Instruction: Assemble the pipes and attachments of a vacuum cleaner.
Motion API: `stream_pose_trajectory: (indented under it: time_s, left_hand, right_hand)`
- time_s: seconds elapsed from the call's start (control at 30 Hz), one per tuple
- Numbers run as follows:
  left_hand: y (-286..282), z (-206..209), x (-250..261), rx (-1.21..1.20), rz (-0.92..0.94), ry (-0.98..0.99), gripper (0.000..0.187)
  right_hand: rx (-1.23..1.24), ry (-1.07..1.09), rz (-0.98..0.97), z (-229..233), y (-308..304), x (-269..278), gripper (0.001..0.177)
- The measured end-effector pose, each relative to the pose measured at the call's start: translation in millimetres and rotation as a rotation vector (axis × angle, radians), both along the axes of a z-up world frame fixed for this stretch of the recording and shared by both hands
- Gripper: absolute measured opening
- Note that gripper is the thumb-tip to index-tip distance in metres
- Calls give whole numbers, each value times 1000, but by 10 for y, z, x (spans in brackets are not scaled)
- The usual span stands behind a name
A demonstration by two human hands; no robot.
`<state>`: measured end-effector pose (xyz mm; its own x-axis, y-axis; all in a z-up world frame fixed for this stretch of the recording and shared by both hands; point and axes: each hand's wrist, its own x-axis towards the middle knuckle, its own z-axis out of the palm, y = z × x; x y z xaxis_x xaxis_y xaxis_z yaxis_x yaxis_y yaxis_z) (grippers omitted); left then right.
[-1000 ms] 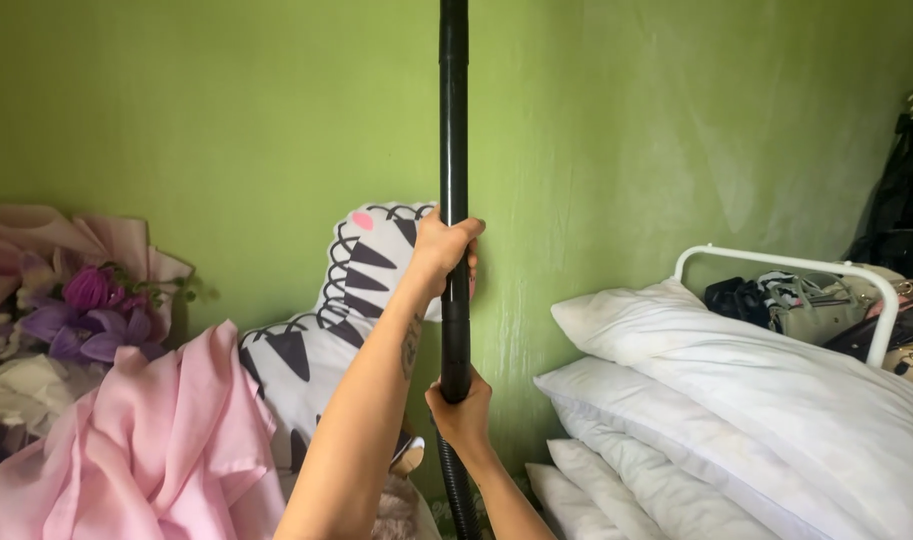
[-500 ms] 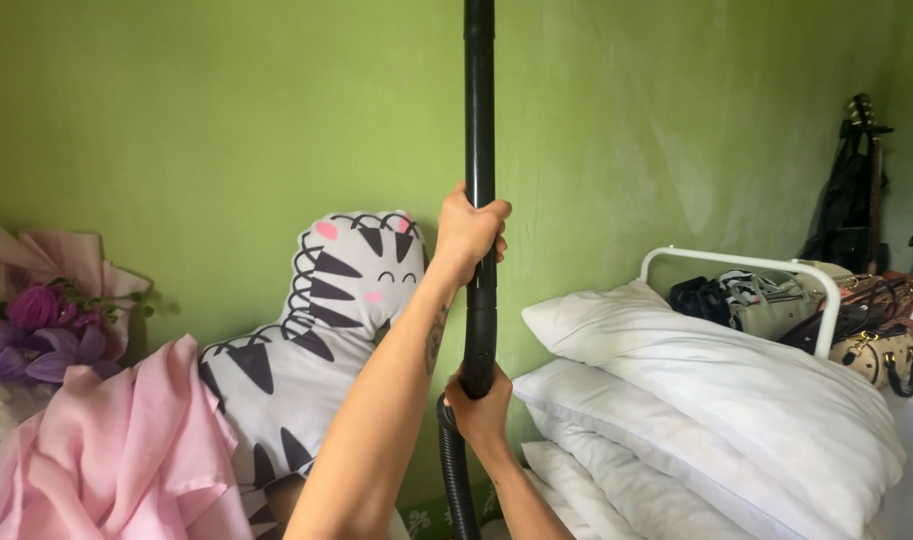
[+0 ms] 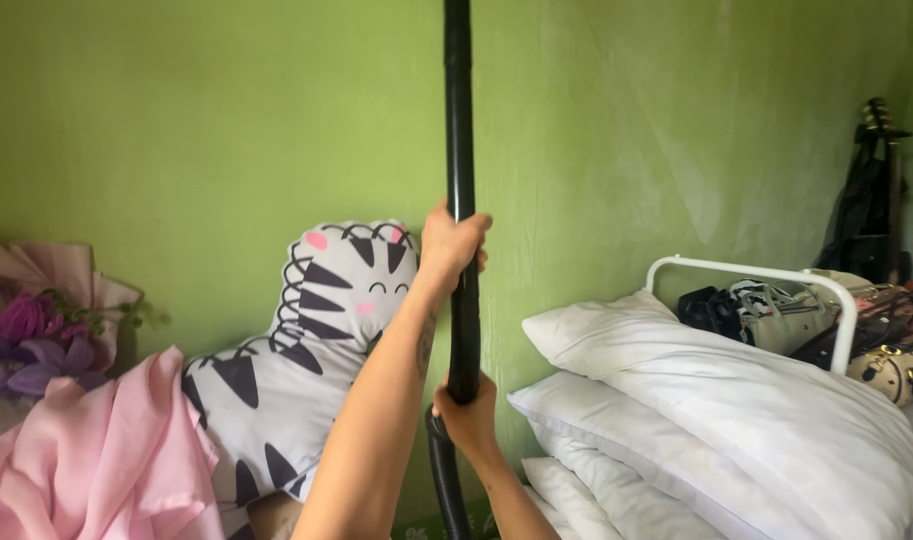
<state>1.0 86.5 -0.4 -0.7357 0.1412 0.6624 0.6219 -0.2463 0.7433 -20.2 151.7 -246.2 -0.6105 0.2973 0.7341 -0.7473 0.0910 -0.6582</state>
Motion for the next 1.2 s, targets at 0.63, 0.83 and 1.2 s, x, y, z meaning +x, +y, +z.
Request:
stream_pose_trajectory:
  time_s: [0.63, 0.83, 1.2]
  left_hand:
    - [88, -97, -327, -12, -44, 13, 21]
    - [131, -62, -402, -27, -98, 4, 20]
    - [74, -127, -287, -22, -118, 0, 17]
  right_hand:
    - [32, 77, 12, -46, 20, -199, 11]
    - [-29, 33, -6, -36, 54, -253, 9]
    - [-5, 24, -83, -24, 8, -184, 10]
